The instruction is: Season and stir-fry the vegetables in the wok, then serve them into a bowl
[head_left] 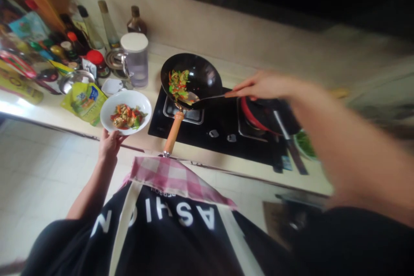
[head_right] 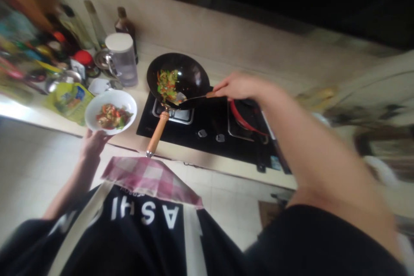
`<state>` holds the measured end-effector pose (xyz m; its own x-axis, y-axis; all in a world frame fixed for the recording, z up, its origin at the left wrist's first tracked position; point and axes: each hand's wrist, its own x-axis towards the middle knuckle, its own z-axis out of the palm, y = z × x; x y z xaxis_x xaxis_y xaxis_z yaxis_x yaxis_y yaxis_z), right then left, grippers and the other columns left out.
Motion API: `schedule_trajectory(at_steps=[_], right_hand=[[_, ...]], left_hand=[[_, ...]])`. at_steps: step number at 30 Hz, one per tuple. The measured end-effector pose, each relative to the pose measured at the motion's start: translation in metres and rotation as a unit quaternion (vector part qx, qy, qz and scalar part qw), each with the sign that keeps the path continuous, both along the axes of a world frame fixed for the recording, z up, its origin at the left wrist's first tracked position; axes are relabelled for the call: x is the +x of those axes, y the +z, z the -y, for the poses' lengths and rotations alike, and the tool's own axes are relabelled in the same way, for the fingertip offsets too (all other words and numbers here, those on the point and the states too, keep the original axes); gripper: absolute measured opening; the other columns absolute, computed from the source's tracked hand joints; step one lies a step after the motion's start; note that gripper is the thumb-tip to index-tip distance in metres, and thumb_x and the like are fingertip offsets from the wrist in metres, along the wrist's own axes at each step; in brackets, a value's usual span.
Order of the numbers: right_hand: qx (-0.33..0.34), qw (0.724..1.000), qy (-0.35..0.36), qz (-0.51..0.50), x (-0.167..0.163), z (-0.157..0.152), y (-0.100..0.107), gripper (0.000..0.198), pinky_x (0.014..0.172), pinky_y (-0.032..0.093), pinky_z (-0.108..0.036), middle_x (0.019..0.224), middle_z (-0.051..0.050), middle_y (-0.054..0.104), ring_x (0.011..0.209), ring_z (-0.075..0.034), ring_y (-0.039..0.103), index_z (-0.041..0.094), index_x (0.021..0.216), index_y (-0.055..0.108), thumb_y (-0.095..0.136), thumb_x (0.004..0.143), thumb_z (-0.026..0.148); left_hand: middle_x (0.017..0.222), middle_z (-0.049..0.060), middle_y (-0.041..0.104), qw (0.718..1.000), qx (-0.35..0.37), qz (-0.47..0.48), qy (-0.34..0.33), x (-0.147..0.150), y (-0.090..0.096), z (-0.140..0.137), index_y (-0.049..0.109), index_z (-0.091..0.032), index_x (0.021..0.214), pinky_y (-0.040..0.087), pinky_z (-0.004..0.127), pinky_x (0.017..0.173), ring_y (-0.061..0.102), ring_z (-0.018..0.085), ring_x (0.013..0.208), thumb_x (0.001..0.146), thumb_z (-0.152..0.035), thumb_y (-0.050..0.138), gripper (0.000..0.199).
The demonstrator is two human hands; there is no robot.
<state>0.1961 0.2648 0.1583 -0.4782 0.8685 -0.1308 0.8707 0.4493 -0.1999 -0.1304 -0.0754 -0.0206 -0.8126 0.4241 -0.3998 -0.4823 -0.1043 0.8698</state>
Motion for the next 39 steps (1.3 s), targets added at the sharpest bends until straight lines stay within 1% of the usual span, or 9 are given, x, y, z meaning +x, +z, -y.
schedule_trajectory(at_steps=[1,2,7,11,18,23,29,34,39], right_hand=[[-0.057,0.998,-0.009,0.028,-0.004,0.015,-0.009,0.029,0.069,0.051,-0.027,0.078,-0.003,0.076,0.059,-0.012,0.063,0.02,0.109,0.084,0.075,0.086,0.035],[-0.068,0.997,-0.023,0.027,-0.008,0.029,-0.019,0.034,0.071,0.053,-0.028,0.086,-0.004,0.078,0.066,-0.015,0.067,0.022,0.119,0.081,0.071,0.089,0.034],[-0.01,0.998,-0.047,0.034,-0.021,0.076,-0.072,0.044,0.091,0.053,-0.035,0.123,-0.007,0.075,0.106,-0.027,0.07,0.029,0.139,0.07,0.052,0.099,0.036],[-0.007,0.997,-0.074,0.032,-0.028,0.083,-0.098,0.049,0.089,0.051,-0.037,0.122,-0.008,0.075,0.103,-0.028,0.069,0.03,0.145,0.065,0.045,0.101,0.041],[-0.004,0.994,-0.11,-0.006,-0.041,0.086,-0.117,0.052,0.083,0.049,-0.034,0.117,-0.011,0.075,0.097,-0.026,0.067,0.029,0.148,0.062,0.043,0.101,0.041],[0.016,0.993,-0.117,-0.023,-0.03,0.094,-0.117,0.051,0.076,0.045,-0.031,0.109,-0.011,0.076,0.089,-0.025,0.066,0.029,0.146,0.063,0.043,0.101,0.042],[0.088,0.99,-0.109,-0.028,0.006,0.103,-0.101,0.052,0.069,0.041,-0.03,0.094,-0.011,0.077,0.077,-0.024,0.065,0.027,0.142,0.067,0.042,0.1,0.045],[0.188,0.978,-0.05,-0.079,0.035,0.12,-0.076,0.054,0.066,0.04,-0.029,0.086,-0.011,0.075,0.074,-0.023,0.066,0.019,0.133,0.073,0.044,0.098,0.047],[0.256,0.959,0.019,-0.118,0.041,0.153,-0.061,0.048,0.064,0.038,-0.027,0.086,-0.009,0.073,0.073,-0.018,0.063,0.02,0.127,0.075,0.047,0.1,0.047]], left_hand=[[0.089,0.003,0.073,1.0,-0.001,-0.002,0.0,0.0,0.002,-0.001,0.062,-0.023,0.109,0.066,0.044,0.086,0.076,0.02,0.082,0.067,-0.001,0.064,0.048],[0.089,0.003,0.073,1.0,-0.003,-0.004,-0.002,0.0,0.005,-0.002,0.062,-0.024,0.11,0.066,0.044,0.086,0.076,0.021,0.084,0.067,-0.001,0.064,0.048],[0.087,0.003,0.073,1.0,0.0,-0.025,-0.014,0.001,0.01,-0.005,0.061,-0.021,0.107,0.067,0.045,0.082,0.075,0.02,0.077,0.066,-0.006,0.068,0.045],[0.082,0.002,0.073,0.999,0.006,-0.04,-0.032,0.001,0.016,-0.007,0.061,-0.02,0.105,0.067,0.042,0.078,0.073,0.017,0.069,0.064,-0.009,0.07,0.043],[0.088,0.002,0.073,0.996,0.03,-0.048,-0.072,0.006,0.041,-0.025,0.06,-0.021,0.115,0.067,0.043,0.079,0.075,0.02,0.076,0.066,-0.011,0.074,0.051],[0.095,0.005,0.074,0.992,0.051,-0.06,-0.102,0.01,0.057,-0.049,0.06,-0.019,0.119,0.067,0.044,0.08,0.075,0.021,0.081,0.069,-0.011,0.073,0.053],[0.098,0.005,0.073,0.987,0.056,-0.052,-0.143,0.015,0.064,-0.083,0.059,-0.018,0.118,0.066,0.047,0.088,0.076,0.022,0.088,0.072,-0.006,0.071,0.049],[0.107,0.009,0.073,0.984,0.063,-0.032,-0.165,0.026,0.071,-0.112,0.057,-0.016,0.123,0.065,0.05,0.09,0.076,0.026,0.096,0.076,-0.008,0.076,0.051],[0.111,0.011,0.072,0.983,0.068,-0.021,-0.169,0.035,0.074,-0.134,0.055,-0.016,0.127,0.065,0.048,0.09,0.076,0.027,0.1,0.079,-0.008,0.076,0.053]])
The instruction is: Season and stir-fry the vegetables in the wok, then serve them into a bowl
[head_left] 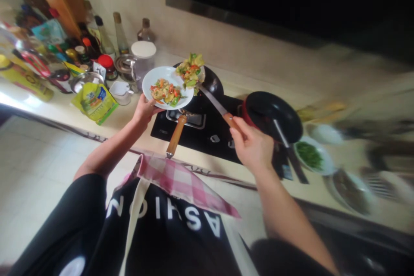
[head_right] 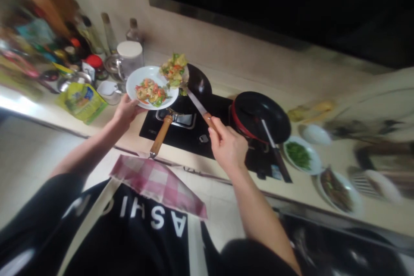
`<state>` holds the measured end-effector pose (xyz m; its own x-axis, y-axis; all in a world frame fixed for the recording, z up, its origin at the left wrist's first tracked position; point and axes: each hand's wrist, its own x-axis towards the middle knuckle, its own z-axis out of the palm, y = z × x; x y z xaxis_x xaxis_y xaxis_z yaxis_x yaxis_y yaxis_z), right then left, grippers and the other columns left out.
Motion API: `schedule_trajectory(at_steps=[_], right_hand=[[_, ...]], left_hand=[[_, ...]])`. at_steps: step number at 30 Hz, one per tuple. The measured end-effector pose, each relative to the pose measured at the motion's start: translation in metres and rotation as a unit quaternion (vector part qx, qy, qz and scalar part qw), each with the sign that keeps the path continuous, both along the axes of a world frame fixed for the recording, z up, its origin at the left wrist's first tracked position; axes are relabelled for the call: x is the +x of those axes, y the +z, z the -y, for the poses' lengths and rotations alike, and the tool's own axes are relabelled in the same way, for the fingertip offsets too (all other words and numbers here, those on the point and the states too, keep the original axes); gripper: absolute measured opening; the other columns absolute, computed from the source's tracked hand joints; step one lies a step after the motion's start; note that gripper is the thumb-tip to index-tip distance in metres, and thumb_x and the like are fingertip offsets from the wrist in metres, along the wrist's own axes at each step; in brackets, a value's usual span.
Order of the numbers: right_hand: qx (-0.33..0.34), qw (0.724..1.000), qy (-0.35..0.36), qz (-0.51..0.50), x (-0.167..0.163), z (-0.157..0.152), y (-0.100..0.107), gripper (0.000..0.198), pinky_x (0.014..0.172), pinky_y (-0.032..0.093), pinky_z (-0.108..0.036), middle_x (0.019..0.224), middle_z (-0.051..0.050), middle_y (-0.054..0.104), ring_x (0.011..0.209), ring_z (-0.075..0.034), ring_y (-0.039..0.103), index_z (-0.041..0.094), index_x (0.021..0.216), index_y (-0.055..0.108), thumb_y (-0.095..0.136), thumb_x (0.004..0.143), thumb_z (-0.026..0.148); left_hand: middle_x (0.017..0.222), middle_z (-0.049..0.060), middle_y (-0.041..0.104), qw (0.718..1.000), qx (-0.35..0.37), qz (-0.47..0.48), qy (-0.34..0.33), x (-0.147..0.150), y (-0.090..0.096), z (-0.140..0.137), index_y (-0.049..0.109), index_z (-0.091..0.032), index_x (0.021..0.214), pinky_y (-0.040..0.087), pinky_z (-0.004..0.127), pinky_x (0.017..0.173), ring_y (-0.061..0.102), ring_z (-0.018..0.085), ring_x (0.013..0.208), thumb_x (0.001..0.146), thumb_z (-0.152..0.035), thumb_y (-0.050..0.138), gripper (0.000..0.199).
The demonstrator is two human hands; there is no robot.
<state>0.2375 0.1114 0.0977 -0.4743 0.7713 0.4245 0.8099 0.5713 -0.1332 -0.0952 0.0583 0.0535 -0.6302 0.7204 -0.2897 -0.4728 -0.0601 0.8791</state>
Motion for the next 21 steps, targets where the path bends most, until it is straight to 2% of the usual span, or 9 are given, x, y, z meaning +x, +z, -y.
schedule_trajectory(at_steps=[6,9,11,13,17,21], right_hand=[[0.114,0.992,-0.017,0.058,-0.008,0.022,-0.004,0.039,0.055,0.023,-0.029,0.077,-0.005,0.064,0.058,-0.01,0.045,0.025,0.126,0.078,0.051,0.102,0.041],[0.168,0.984,-0.009,0.059,-0.008,0.02,-0.006,0.035,0.058,0.024,-0.03,0.077,-0.006,0.062,0.061,-0.01,0.044,0.027,0.124,0.079,0.052,0.102,0.035],[0.176,0.983,-0.007,0.053,-0.008,0.018,-0.004,0.036,0.06,0.026,-0.03,0.076,-0.007,0.061,0.063,-0.011,0.046,0.028,0.12,0.081,0.05,0.102,0.034],[0.156,0.986,-0.01,0.057,-0.01,0.018,0.001,0.039,0.062,0.029,-0.029,0.075,-0.008,0.06,0.065,-0.012,0.048,0.028,0.119,0.081,0.047,0.103,0.036],[0.068,0.995,-0.039,0.062,-0.017,0.024,0.014,0.047,0.066,0.039,-0.029,0.08,-0.011,0.063,0.072,-0.015,0.056,0.03,0.124,0.079,0.038,0.105,0.04],[-0.037,0.999,-0.024,-0.016,-0.019,0.025,0.015,0.049,0.076,0.049,-0.031,0.093,-0.013,0.069,0.084,-0.02,0.064,0.025,0.129,0.077,0.044,0.101,0.048]], left_hand=[[0.113,0.011,0.072,1.0,-0.005,0.006,-0.012,0.003,0.0,-0.003,0.053,-0.016,0.128,0.064,0.048,0.091,0.077,0.026,0.098,0.082,-0.007,0.072,0.05],[0.117,0.012,0.072,1.0,0.007,0.005,-0.021,0.002,-0.002,0.003,0.053,-0.017,0.129,0.064,0.047,0.092,0.076,0.026,0.101,0.081,-0.009,0.074,0.053],[0.119,0.012,0.072,1.0,0.012,0.009,-0.025,0.002,-0.005,0.006,0.052,-0.018,0.132,0.065,0.047,0.091,0.076,0.026,0.101,0.08,-0.009,0.075,0.058],[0.12,0.013,0.072,0.999,0.019,0.013,-0.027,0.002,-0.009,0.009,0.051,-0.018,0.135,0.065,0.047,0.089,0.076,0.026,0.099,0.079,-0.009,0.075,0.062],[0.119,0.015,0.072,0.999,0.03,0.017,-0.016,0.0,-0.016,0.014,0.052,-0.017,0.135,0.066,0.049,0.085,0.077,0.028,0.095,0.077,-0.01,0.076,0.063],[0.117,0.015,0.072,0.999,0.03,0.028,-0.004,-0.003,-0.02,0.025,0.053,-0.017,0.133,0.065,0.05,0.087,0.077,0.029,0.097,0.075,-0.009,0.076,0.064]])
